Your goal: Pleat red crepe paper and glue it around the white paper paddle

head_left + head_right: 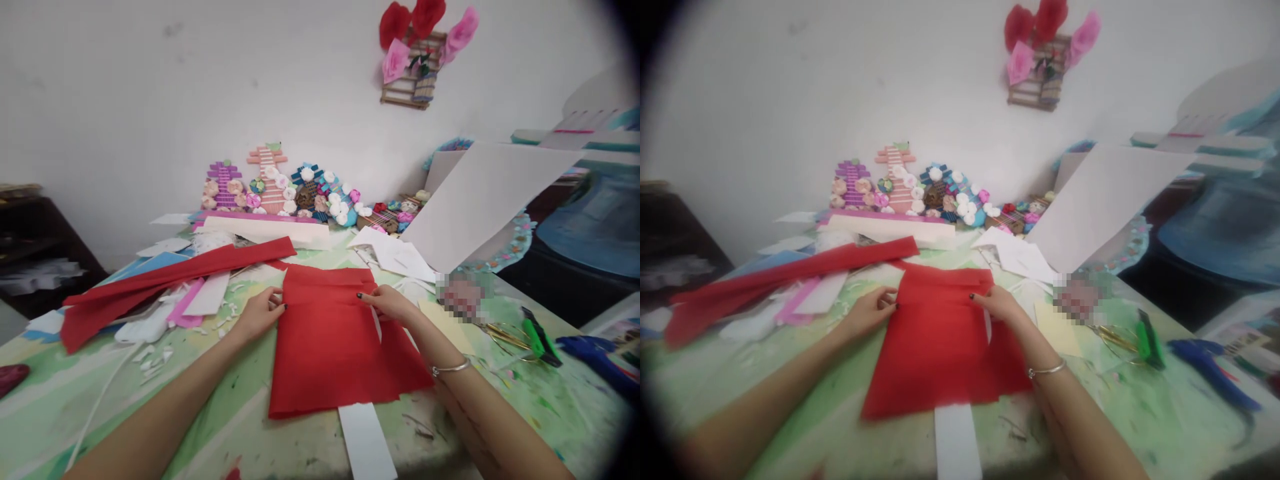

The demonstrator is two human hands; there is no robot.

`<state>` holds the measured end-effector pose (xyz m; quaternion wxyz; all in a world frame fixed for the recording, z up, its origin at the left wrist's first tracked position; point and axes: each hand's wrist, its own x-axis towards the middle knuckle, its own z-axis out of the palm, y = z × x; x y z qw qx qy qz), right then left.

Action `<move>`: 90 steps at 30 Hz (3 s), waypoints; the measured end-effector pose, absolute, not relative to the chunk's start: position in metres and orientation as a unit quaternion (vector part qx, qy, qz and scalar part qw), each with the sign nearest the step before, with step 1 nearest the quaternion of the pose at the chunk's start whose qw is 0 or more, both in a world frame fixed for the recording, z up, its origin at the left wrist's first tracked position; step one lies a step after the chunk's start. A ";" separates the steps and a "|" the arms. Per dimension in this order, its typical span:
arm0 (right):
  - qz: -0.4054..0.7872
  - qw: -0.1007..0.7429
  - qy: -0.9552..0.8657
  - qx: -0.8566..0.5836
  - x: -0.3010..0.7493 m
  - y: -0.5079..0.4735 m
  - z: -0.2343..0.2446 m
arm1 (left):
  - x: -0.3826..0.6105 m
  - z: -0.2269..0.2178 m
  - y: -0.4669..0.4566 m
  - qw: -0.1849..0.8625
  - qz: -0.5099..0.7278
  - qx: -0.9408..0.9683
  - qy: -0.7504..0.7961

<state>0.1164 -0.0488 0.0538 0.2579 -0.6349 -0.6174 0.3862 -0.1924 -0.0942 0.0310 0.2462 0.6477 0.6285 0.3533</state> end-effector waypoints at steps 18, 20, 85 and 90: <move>0.533 0.308 -0.515 -0.596 0.109 -0.065 0.057 | -0.192 0.042 -0.094 0.521 0.568 0.399 0.496; 0.537 0.311 -0.511 -0.595 0.107 -0.067 0.057 | -0.193 0.040 -0.093 0.516 0.559 0.422 0.494; 0.499 0.374 -0.543 -0.561 0.099 -0.064 0.039 | -0.202 0.024 -0.081 0.315 0.442 0.659 0.521; 0.542 0.395 -0.492 -0.555 0.104 -0.066 0.051 | -0.198 0.027 -0.081 0.427 0.510 0.578 0.473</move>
